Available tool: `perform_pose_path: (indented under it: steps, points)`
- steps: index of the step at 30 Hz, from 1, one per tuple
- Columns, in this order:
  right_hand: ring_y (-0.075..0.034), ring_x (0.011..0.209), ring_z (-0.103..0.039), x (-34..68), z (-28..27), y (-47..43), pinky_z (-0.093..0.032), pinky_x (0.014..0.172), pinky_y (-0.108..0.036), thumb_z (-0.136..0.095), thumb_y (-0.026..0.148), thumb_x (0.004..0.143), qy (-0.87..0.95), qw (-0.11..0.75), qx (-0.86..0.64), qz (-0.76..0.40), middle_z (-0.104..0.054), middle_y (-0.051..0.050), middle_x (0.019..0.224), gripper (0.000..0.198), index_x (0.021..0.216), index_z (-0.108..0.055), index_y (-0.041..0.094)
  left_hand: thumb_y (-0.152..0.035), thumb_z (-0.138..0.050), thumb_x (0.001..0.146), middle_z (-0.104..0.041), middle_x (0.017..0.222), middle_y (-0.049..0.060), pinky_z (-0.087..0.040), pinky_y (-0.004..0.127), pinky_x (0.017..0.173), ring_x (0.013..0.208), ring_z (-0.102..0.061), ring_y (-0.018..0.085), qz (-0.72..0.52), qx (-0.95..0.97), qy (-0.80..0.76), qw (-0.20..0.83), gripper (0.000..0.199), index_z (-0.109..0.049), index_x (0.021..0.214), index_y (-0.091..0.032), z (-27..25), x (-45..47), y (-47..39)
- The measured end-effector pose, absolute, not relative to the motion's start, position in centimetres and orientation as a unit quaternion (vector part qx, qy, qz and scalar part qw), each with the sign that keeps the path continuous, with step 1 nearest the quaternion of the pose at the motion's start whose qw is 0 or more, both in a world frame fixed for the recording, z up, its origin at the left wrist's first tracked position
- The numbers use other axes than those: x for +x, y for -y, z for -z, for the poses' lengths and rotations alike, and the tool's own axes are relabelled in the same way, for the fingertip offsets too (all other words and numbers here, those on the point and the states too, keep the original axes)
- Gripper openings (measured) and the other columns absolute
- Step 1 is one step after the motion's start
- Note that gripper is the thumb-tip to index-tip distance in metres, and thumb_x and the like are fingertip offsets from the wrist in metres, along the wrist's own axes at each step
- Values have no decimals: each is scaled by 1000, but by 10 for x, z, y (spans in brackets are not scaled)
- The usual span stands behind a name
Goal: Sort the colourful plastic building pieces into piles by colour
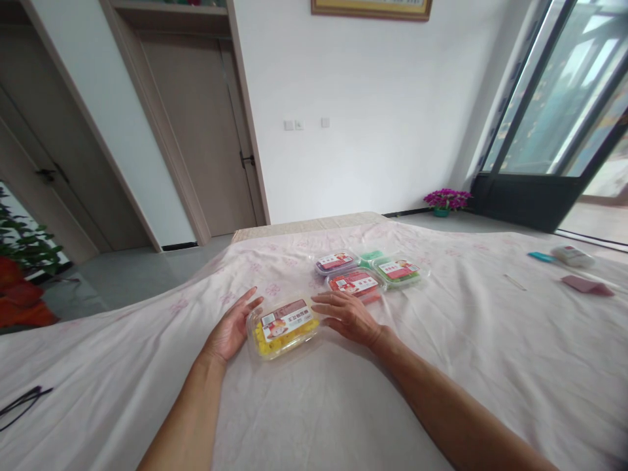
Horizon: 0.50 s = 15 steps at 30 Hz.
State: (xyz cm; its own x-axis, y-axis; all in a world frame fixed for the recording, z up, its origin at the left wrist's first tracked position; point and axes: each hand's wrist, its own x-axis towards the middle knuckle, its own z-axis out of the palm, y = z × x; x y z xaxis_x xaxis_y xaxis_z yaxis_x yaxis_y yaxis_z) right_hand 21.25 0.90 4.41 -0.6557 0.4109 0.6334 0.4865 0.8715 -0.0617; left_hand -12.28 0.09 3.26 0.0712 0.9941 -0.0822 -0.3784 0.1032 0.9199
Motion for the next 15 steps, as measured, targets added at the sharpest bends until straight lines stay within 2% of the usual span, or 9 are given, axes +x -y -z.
perform_pose_path:
  steps: [3,5,9,12,15]
  points:
    - [-18,106,-66,205,-46,-4,-51,92,-33,-59,30,95,910,345,-221,55,-72,-8,115,25,118,-68,25,-49,-66,81,-56,141,13,-51,39,102,127,-57,26,-555,434,-375,602,76,-41,150,-25,-37,-132,3]
    - [-17,96,-67,199,-48,0,-52,85,-31,-57,32,96,905,347,-234,72,-73,-8,108,22,113,-69,24,-51,-68,79,-50,147,14,-47,42,106,137,-47,28,-560,455,-362,590,82,-37,152,-27,-38,-136,4]
    - [-18,89,-65,188,-50,10,-50,79,-31,-57,36,96,889,345,-280,108,-74,-8,99,22,106,-70,21,-56,-75,71,-40,155,14,-44,42,109,140,-42,31,-542,483,-361,586,94,-36,152,-28,-35,-132,4]
    - [-20,102,-62,183,-47,14,-49,86,-34,-58,42,95,897,337,-261,120,-72,-9,106,26,108,-68,22,-54,-80,68,-36,157,14,-43,40,110,140,-43,31,-523,495,-394,571,98,-37,151,-25,-33,-121,3]
    - [-21,113,-60,181,-44,15,-48,92,-36,-57,45,95,909,328,-225,128,-70,-10,114,32,116,-66,23,-49,-81,69,-39,156,16,-44,38,109,139,-45,30,-531,479,-422,558,94,-40,149,-22,-29,-106,3]
